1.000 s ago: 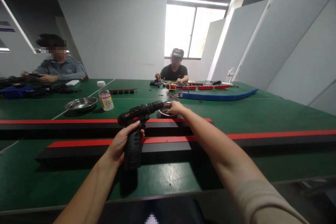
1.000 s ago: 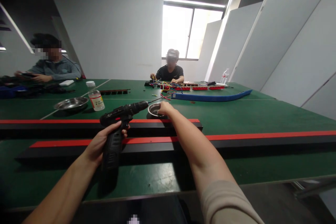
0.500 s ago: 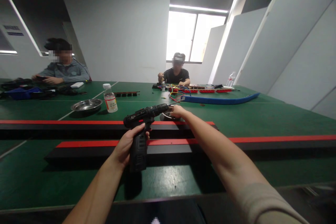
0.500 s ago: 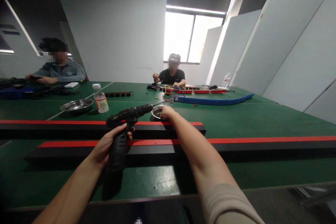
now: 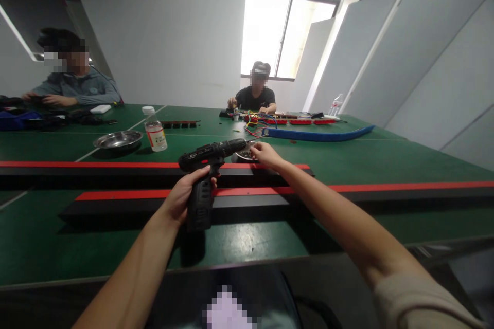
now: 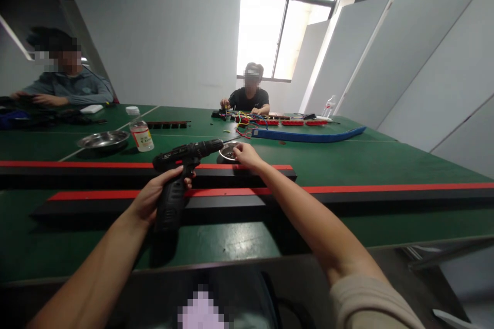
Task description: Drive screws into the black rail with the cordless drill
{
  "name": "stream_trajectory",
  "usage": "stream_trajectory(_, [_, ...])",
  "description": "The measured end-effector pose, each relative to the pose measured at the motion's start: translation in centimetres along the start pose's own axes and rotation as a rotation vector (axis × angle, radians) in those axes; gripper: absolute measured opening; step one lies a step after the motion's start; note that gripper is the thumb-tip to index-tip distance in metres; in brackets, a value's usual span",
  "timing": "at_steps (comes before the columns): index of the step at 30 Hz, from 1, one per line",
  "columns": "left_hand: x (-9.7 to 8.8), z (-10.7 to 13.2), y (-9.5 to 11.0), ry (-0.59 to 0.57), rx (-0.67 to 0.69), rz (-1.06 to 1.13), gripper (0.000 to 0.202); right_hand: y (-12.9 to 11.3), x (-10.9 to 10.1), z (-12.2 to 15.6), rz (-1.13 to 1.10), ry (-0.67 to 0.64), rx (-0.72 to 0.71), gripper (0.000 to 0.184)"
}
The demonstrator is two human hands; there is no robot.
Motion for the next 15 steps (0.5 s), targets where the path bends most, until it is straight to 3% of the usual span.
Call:
stream_trajectory(4, [-0.3,0.0,0.0,-0.038,0.002,-0.018,0.018,-1.3,-0.3,6.1,-0.131,0.081,-0.114,0.021])
stream_trajectory(7, [-0.3,-0.2,0.0,-0.045,0.025,-0.008,0.017,-3.2,0.5,13.5,-0.233,0.096,-0.196,0.022])
stream_trajectory(9, [-0.3,-0.3,0.1,-0.049,0.052,0.002,0.016,-4.9,2.0,19.3,-0.285,0.085,-0.226,0.020])
stream_trajectory(10, [-0.4,-0.4,0.1,-0.052,0.068,0.006,0.016,-5.6,3.2,22.0,-0.303,0.042,-0.223,0.018])
stream_trajectory(12, [-0.5,-0.5,0.0,-0.061,0.069,0.010,0.016,-6.8,6.6,26.6,-0.325,-0.177,-0.221,0.018])
stream_trajectory(15, [-0.7,-0.5,-0.1,-0.063,0.046,0.028,0.016,-6.6,12.9,30.1,-0.173,-0.605,-0.134,0.021])
Point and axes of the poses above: each hand's wrist, its own z-axis away from the middle knuckle, its own x-axis out of the palm, y = z × x, the point moved 3 cm from there along -z, towards the middle knuckle, and after that the axes turned 12 degrees about -y, right-handed, at the moved point
